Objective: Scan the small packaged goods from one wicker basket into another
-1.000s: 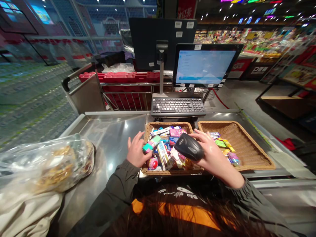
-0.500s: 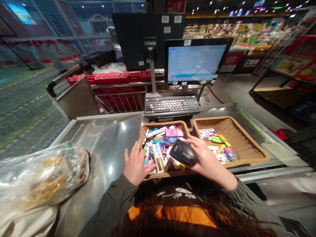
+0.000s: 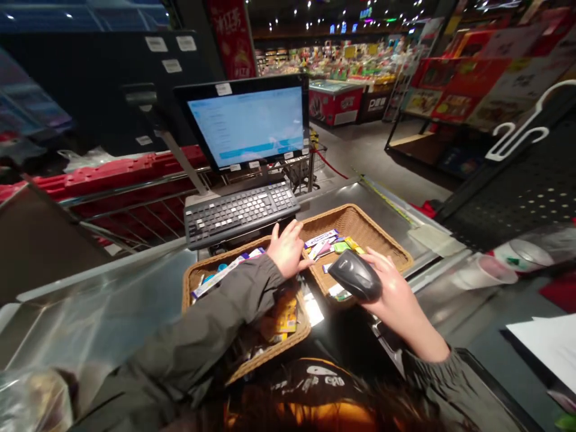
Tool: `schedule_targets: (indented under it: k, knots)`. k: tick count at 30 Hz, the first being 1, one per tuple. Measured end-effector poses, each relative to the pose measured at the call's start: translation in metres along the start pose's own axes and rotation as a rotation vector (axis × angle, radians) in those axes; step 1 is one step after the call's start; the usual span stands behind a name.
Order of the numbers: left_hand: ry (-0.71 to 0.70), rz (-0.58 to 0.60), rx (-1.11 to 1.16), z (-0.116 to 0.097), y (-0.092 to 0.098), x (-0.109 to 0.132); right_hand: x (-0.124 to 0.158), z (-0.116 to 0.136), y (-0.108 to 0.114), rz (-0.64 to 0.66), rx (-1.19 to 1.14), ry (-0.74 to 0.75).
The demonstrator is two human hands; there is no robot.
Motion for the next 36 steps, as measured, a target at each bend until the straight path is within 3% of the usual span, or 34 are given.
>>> schedule_targets:
  k: [2,5,10,18,24,30,36]
  knots:
    - [-0.002,0.137,-0.011,-0.016,-0.025,-0.050,0.007,-0.019,0.012,-0.046,0.017,-0.017]
    - [0.003,0.232,-0.016,-0.034,-0.064,-0.109,0.014,-0.042,0.027,-0.096,0.040,-0.046]
    - [0.130,0.311,-0.024,-0.035,-0.116,-0.158,0.015,-0.067,0.041,-0.112,0.053,-0.071]
    - [0.290,0.293,-0.050,-0.032,-0.155,-0.171,-0.009,-0.090,0.047,-0.072,-0.033,-0.125]
    - [0.279,0.275,-0.020,-0.038,-0.164,-0.173,-0.022,-0.098,0.046,-0.087,-0.069,-0.095]
    - [0.150,0.230,-0.017,-0.054,-0.157,-0.172,-0.025,-0.103,0.047,-0.106,-0.073,-0.107]
    - [-0.122,0.222,0.008,-0.087,-0.159,-0.167,-0.023,-0.103,0.051,-0.135,-0.075,-0.123]
Point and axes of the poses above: each hand's wrist, its own x-axis away from the middle knuckle, its own y-axis out of the back of the hand, z = x × y, the point moved 7 cm from there along -x, towards the middle knuckle, and after that the axes turned 6 degrees about z, right-handed, at the moved point
